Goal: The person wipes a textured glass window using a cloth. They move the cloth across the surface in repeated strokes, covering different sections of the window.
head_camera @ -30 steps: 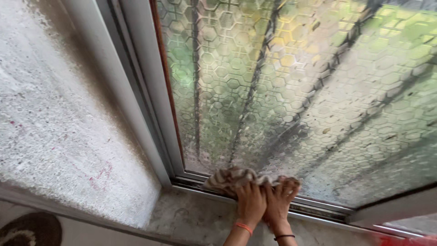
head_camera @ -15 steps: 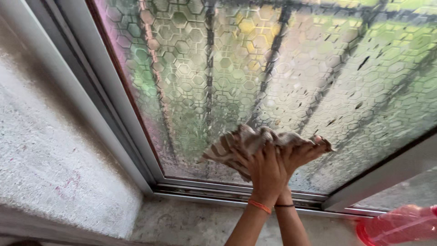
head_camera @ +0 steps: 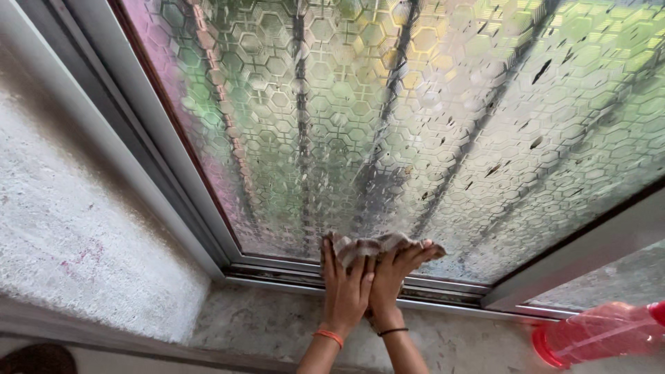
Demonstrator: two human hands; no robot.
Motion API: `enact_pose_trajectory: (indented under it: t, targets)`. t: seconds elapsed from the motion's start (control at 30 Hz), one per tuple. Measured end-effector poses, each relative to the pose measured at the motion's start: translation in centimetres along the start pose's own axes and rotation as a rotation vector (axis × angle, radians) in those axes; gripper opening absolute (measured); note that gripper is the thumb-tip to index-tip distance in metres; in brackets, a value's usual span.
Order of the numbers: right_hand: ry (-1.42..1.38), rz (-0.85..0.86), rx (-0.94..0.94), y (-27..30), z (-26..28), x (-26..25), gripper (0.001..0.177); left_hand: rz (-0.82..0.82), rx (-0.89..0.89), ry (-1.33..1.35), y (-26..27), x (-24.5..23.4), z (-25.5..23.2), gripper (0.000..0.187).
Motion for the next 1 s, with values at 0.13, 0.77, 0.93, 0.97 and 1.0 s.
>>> enact_pose_trajectory:
  t: [0.13, 0.77, 0.93, 0.97, 1.0]
  targets:
    - [0.069, -0.21, -0.14, -8.2, 0.9, -2.6, 0.074, -0.119, 0.066, -0.028, -4.5, 1.1, -7.1, 0.055]
    - [0.441, -0.098, -0.385, -2.8, 1.6, -3.0, 0.079, 0.009, -0.192, 0.205, -0.9, 4.0, -5.2, 0.05]
    - [0.129, -0.349, -0.172, -12.6, 1.6, -5.0, 0.079, -0.147, -0.02, 0.157, -6.7, 1.3, -10.0, 0.051]
    - [0.065, -0.339, -0.127, -13.8, 0.9, -5.9, 0.079, -0.131, 0.034, 0.113, -7.4, 1.5, -11.5, 0.05]
    - [-0.01, -0.321, -0.084, -14.1, 0.3, -6.9, 0.079, -0.095, 0.1, 0.095, -7.7, 1.8, -13.1, 0.053]
Point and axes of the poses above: each hand's wrist, its own y-axis away from the middle knuckle, its own x-axis out of the palm, z = x × y, the point moved 5 cm from there along -y, towards the middle knuckle, and after that the axes turned 9 degrees about -z, right-handed, at the moved point
